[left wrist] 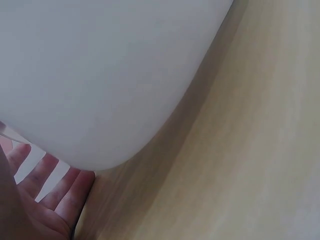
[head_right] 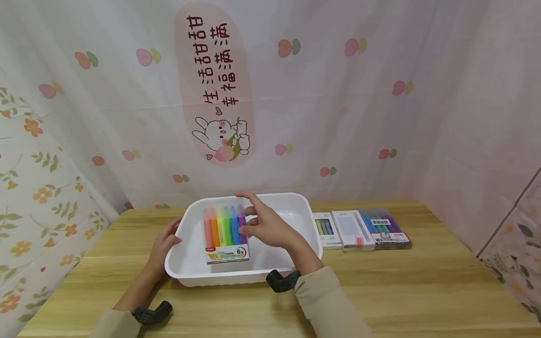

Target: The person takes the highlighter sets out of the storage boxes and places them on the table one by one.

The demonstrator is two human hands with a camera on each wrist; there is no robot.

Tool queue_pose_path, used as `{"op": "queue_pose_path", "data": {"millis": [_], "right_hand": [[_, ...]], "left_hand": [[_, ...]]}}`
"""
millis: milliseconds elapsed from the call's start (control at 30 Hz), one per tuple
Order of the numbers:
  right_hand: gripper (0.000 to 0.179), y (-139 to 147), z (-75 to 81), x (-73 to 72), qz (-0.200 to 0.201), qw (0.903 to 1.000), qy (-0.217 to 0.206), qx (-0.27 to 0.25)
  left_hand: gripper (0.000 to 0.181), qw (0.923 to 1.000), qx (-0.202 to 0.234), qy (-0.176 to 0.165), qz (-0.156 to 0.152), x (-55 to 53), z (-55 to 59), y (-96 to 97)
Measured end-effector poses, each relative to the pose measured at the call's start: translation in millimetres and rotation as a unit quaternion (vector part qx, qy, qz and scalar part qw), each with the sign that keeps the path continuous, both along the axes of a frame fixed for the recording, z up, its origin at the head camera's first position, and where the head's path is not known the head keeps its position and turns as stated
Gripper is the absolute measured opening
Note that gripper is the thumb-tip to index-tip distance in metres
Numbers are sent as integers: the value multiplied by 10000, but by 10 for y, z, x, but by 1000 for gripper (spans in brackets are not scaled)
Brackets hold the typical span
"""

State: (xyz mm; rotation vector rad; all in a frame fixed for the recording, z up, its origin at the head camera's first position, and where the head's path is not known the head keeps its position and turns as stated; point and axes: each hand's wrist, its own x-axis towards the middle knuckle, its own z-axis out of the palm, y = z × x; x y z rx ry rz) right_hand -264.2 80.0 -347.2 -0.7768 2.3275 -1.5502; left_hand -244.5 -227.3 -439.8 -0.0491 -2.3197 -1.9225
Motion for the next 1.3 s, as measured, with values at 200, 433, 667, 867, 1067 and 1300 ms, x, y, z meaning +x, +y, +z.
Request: {"op": "queue_pose_path", "data": {"millis": [200,433,667,867,1067,1300], "right_hand": [[78,84,88,20,42,9994,177,-307],[76,420,173,75,72,9972,446,-594],[77,828,322,125,-81,9950,617,-776],[75,1106,464,111,-135,9923,875,-864],[73,1394,428,129,-94,9835,1199,-1350],[64,1606,331,104,-635,9771,1174,-1658]], "left_hand": [[64,9999,29,97,87,-20,-16,9],[63,9997,-75,217,26,-33,-47,22],[63,9998,-41,191,-16,-38,-34,44],[63,9998,-116,138,103,2,9,23],[63,9999,-99,103,77,-1,-4,1],[63,9999,-46,78,59,-23,-16,-9]]}}
